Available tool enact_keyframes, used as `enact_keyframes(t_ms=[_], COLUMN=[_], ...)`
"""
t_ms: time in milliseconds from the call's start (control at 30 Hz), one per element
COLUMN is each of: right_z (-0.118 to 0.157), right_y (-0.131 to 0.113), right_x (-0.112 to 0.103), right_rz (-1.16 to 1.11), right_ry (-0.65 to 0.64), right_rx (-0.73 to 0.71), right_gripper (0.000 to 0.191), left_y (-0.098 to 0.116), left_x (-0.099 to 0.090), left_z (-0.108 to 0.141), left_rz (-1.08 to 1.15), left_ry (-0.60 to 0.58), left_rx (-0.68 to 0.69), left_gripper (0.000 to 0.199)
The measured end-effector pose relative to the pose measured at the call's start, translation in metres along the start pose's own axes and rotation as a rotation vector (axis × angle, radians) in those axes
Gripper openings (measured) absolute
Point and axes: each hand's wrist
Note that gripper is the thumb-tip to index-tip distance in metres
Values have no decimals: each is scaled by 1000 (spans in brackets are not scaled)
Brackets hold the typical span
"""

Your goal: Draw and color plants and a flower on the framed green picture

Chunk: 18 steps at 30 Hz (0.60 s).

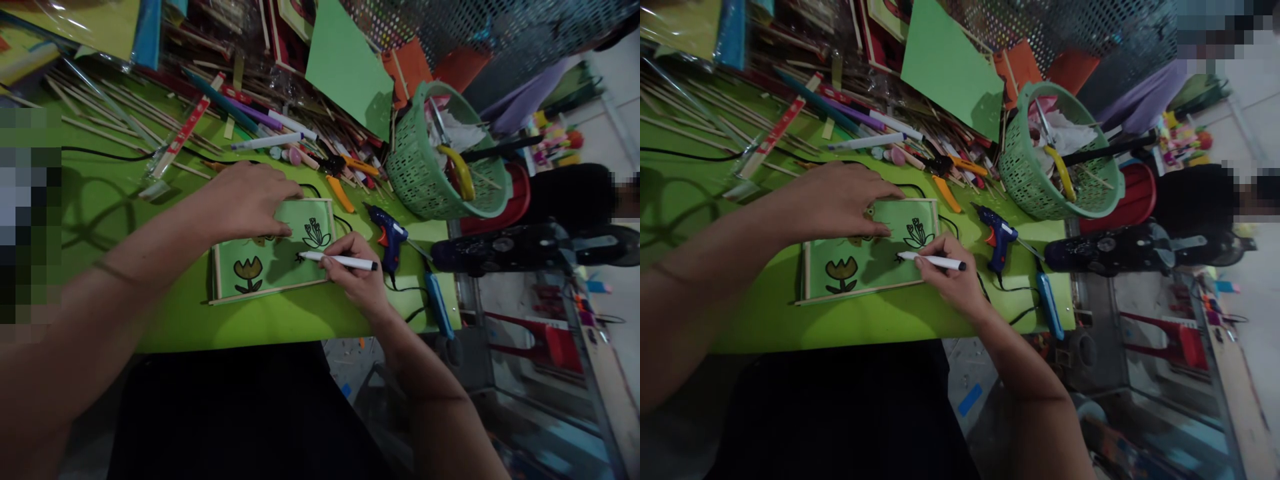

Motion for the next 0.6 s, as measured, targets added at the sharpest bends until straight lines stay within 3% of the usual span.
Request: enact_keyframes(t_ms=[133, 367, 600], right_z=[1, 2, 1], right_y=[2, 5, 4], right_x=[-1, -2, -2], right_rz=[36, 47, 49], right_ry=[0, -9, -23], right_rx=[28, 8, -3], right_gripper=[20, 20, 15], left_y=[2, -3, -3], left_x=[-3, 4, 4], left_z=[2, -3, -2], left_rz=[48, 28, 54], left_ry=[13, 22, 26], left_rx=[9, 0, -2], left_gripper=[61, 71, 66])
Point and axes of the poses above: each hand's wrist, its own z-axis away from the middle knuckle, its own x-axis out of the palm, y = z × x, and after that the axes turned 4 degrees about x, right-handed
